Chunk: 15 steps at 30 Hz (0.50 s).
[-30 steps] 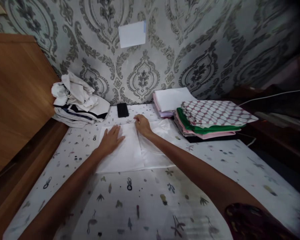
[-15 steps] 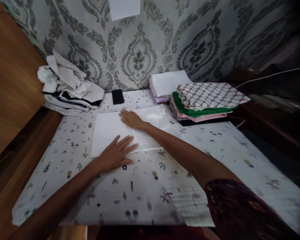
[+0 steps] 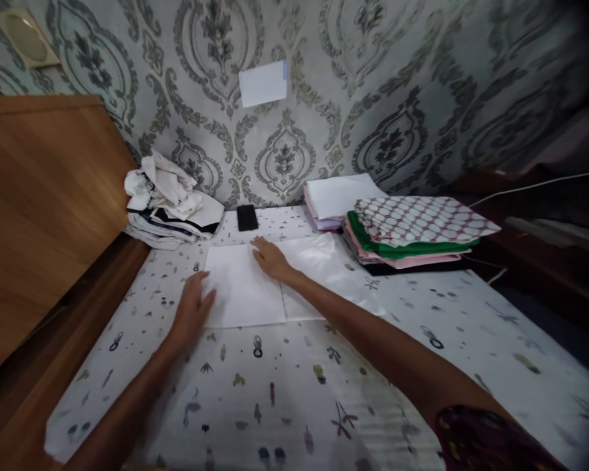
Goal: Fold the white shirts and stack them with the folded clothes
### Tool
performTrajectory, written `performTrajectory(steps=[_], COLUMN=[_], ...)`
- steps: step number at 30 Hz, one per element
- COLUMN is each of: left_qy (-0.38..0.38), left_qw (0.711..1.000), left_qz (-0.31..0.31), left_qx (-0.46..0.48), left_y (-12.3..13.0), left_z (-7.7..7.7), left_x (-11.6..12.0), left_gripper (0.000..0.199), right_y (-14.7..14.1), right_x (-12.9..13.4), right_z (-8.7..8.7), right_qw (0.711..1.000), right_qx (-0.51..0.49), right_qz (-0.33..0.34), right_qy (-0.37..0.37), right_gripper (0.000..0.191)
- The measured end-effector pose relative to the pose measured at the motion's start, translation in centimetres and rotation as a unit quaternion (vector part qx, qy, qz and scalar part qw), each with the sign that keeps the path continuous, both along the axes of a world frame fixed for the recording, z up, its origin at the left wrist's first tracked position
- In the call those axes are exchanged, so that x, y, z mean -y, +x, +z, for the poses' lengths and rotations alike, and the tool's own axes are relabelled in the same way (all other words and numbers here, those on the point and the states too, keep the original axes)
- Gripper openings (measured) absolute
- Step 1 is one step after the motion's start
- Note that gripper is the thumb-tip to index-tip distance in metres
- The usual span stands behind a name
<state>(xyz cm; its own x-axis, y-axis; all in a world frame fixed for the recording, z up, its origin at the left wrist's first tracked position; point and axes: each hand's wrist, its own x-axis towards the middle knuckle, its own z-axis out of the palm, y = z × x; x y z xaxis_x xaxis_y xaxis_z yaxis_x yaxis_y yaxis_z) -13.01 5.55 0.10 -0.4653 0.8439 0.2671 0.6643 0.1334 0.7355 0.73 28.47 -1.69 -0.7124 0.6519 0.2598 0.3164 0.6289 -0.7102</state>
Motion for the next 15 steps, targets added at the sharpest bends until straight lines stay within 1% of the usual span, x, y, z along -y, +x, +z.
performTrajectory(steps=[1, 2, 3, 5, 8, 10, 12, 13, 15], left_qy=[-0.008, -0.021, -0.033, -0.057, -0.120, -0.148, -0.142, -0.128, -0.085], left_qw=[0.997, 0.989, 0.977, 0.952, 0.924, 0.910, 0.900, 0.897, 0.900], left_qz=[0.051, 0.085, 0.104, 0.122, 0.133, 0.127, 0.102, 0.090, 0.086], left_qx=[0.060, 0.122, 0.182, 0.274, 0.339, 0.366, 0.400, 0.413, 0.419], left_y=[-1.2, -2.2, -3.0, -3.8, -3.4, -2.7, -2.1, -1.9, -1.4], left_z=[0.0, 0.1, 0.3, 1.1, 2.5, 3.1, 3.6, 3.9, 4.7], left_x=[-0.4, -0.8, -1.3, -2.2, -3.2, -3.7, -4.0, -4.3, -4.9], left_gripper=[0.046, 0.046, 0.047, 0.048, 0.046, 0.040, 0.034, 0.033, 0.034], right_y=[-0.3, -0.7, -1.1, -1.8, -2.2, -2.0, -1.8, -1.8, -1.8], right_x=[0.7, 1.5, 2.2, 3.3, 4.2, 4.3, 4.1, 4.0, 3.6], right_z=[0.0, 0.0, -0.2, -0.7, -1.5, -2.0, -2.2, -2.3, -2.4], right_qw=[1.000, 0.999, 0.997, 0.986, 0.947, 0.929, 0.907, 0.894, 0.865], right_qx=[-0.017, -0.030, -0.054, -0.123, -0.226, -0.258, -0.297, -0.316, -0.353], right_qz=[-0.015, -0.028, -0.044, -0.080, -0.132, -0.154, -0.170, -0.179, -0.195], right_qy=[-0.005, -0.006, -0.020, -0.081, -0.186, -0.217, -0.246, -0.262, -0.297], right_gripper=[0.043, 0.044, 0.045, 0.044, 0.041, 0.039, 0.036, 0.036, 0.037])
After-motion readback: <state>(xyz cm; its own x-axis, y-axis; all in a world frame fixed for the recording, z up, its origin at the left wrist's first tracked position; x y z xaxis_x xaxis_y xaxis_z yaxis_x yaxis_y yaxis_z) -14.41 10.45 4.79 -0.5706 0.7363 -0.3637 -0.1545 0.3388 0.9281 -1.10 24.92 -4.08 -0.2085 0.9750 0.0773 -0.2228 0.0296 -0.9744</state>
